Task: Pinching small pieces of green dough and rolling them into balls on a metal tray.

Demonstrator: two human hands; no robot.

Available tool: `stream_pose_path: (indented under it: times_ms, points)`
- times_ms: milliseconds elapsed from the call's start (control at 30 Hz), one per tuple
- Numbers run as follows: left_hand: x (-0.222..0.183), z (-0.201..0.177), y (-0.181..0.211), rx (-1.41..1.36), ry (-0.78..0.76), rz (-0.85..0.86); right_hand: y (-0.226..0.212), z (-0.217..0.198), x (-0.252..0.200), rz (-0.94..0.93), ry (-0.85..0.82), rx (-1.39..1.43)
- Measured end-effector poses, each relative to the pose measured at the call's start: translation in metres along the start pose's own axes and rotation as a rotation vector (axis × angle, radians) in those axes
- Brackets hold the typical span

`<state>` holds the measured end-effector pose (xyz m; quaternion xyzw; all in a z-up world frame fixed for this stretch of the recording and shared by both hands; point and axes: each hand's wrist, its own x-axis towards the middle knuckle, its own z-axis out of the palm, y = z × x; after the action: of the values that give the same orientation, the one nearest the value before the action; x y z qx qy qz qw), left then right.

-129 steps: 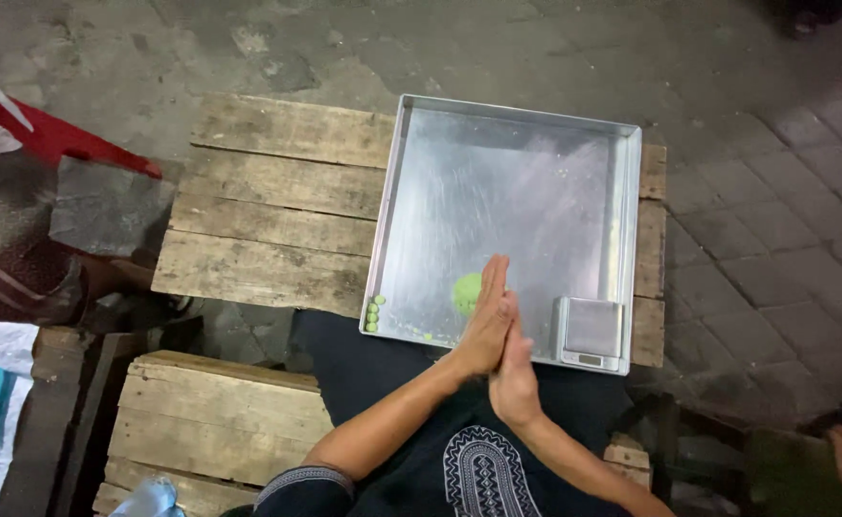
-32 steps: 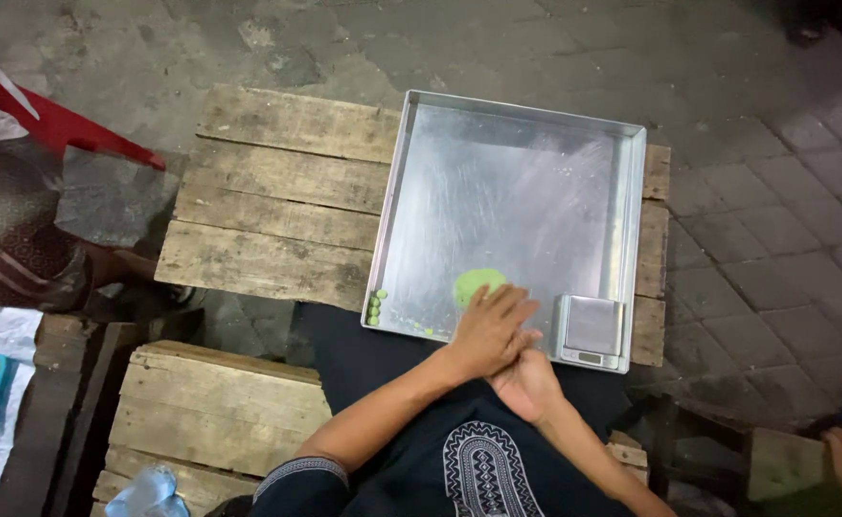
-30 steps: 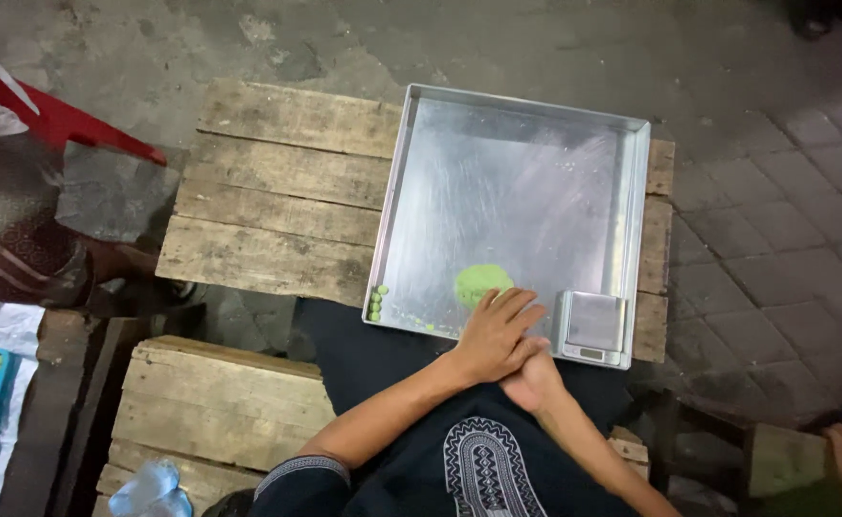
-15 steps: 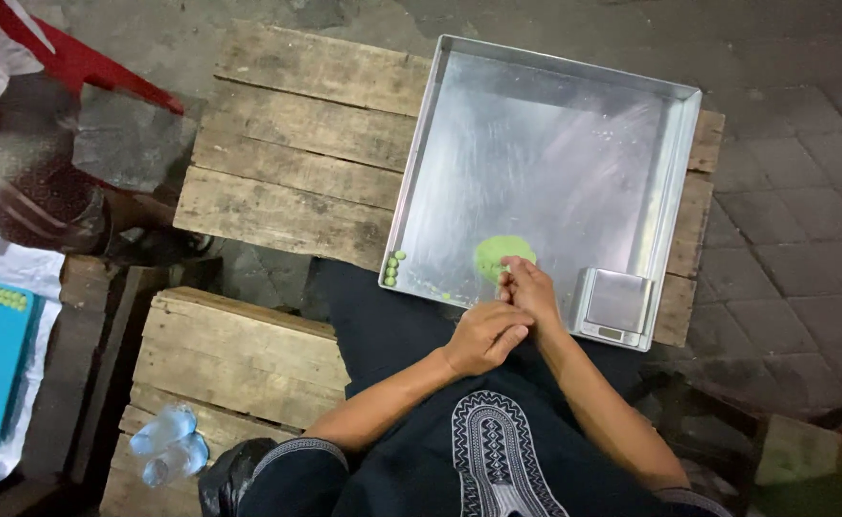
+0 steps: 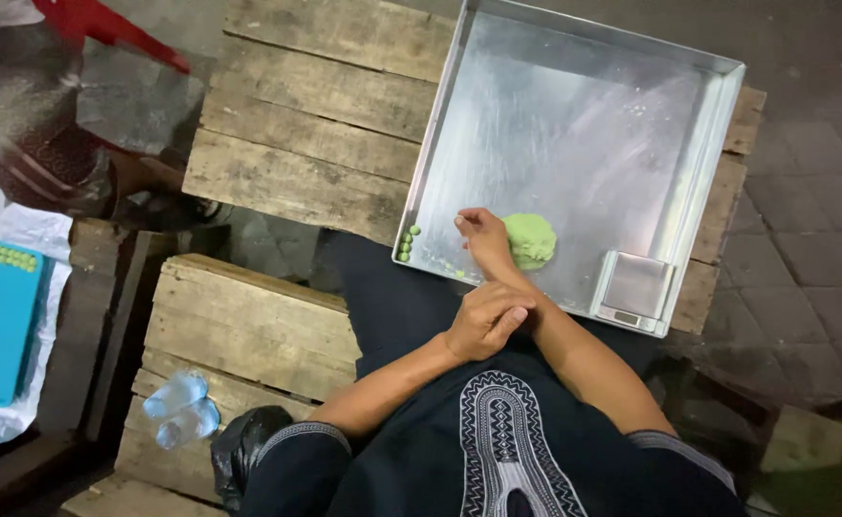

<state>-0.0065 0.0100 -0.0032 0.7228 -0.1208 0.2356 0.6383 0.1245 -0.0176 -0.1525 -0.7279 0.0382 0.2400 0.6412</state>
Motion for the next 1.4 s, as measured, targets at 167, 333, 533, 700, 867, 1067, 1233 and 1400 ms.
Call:
stream_pose_path:
  times_ms: [167, 333, 533, 700, 867, 1067, 1233, 1400]
  points:
    - [-0.004, -0.011, 0.003, 0.002, 0.038, -0.008, 0.047, 0.037, 0.043, -0.003, -0.059, -0.175]
    - [-0.007, -0.019, 0.001, 0.016, 0.059, -0.05, 0.067, 0.064, 0.048, 0.046, -0.097, -0.244]
    - [-0.002, -0.02, 0.004, 0.019, 0.065, -0.029, 0.052, 0.069, 0.035, 0.059, -0.161, 0.071]
    - [-0.002, -0.017, 0.002, 0.015, 0.06, -0.04, 0.02, 0.065, 0.019, -0.183, -0.326, -0.407]
    - [-0.001, -0.018, 0.001, 0.027, 0.08, -0.06, 0.057, 0.062, 0.049, -0.152, -0.181, -0.428]
    - [-0.002, -0.02, 0.003, 0.029, 0.063, -0.085, 0.068, 0.069, 0.054, -0.126, -0.291, -0.417]
    - [-0.002, -0.02, 0.003, 0.038, 0.065, -0.091, 0.053, 0.07, 0.03, 0.112, -0.268, 0.028]
    - [-0.002, -0.018, 0.002, 0.023, 0.078, -0.073, 0.052, 0.075, 0.021, 0.166, -0.251, 0.153]
